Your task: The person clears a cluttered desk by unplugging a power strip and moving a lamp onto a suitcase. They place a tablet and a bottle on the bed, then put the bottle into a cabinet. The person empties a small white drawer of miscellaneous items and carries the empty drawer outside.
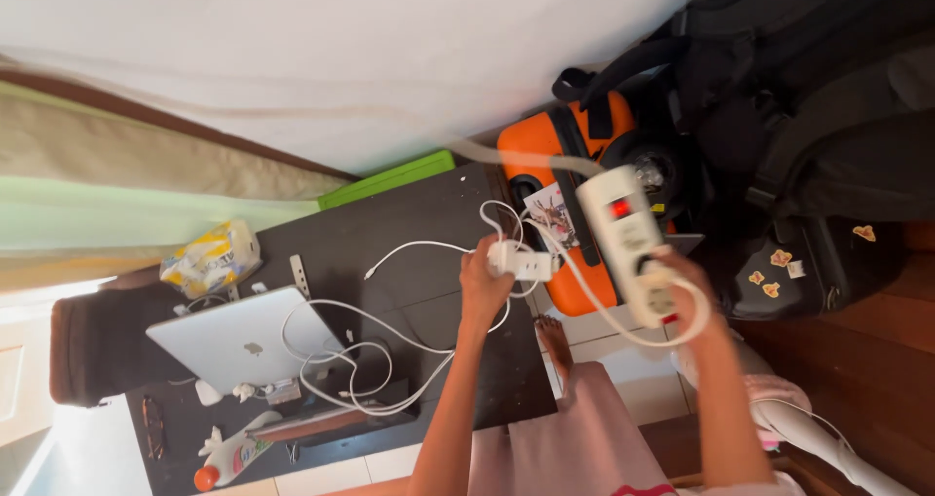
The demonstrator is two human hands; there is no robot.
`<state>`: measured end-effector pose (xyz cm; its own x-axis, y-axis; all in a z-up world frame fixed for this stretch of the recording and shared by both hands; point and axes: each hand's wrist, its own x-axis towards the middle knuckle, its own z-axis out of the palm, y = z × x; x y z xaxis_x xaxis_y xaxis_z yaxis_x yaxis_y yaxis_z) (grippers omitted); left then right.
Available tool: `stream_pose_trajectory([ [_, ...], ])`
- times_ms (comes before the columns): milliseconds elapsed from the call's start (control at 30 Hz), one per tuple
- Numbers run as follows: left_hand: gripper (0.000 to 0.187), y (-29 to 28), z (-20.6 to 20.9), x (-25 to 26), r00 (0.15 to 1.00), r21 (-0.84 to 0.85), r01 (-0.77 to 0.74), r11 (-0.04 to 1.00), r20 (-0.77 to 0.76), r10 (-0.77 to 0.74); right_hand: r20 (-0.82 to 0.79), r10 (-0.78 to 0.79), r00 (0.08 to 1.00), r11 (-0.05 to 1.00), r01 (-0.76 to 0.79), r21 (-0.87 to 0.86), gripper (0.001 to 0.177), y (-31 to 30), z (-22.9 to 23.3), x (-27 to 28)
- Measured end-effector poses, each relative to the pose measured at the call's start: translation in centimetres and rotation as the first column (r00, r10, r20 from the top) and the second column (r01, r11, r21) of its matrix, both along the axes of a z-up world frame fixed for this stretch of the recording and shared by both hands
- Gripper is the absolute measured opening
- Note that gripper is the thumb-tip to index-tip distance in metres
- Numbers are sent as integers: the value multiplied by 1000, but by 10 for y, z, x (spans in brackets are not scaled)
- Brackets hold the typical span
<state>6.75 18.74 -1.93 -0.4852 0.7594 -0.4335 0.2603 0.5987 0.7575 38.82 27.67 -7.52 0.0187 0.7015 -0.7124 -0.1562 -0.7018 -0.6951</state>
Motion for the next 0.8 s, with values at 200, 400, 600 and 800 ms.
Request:
stream_pose_trajectory([
  [200, 68, 72, -2, 20, 984, -11, 174, 985, -33, -174, 272, 116, 955, 966, -172, 194, 25, -17, -13, -74],
  [400, 67, 131, 2, 13, 895, -42, 393, 918, -209, -393, -252, -256, 933, 964, 267, 9, 22, -2, -17, -109],
  [600, 66, 166, -86, -51, 855, -170, 446, 879, -210, -475, -581, -609, 540, 783, 524, -334, 18, -26, -67, -69],
  [800, 79, 124, -34, -64, 967, -204, 254, 945, 29, -254, -414, -570, 710, 782, 623, -8, 19, -24, -116, -84],
])
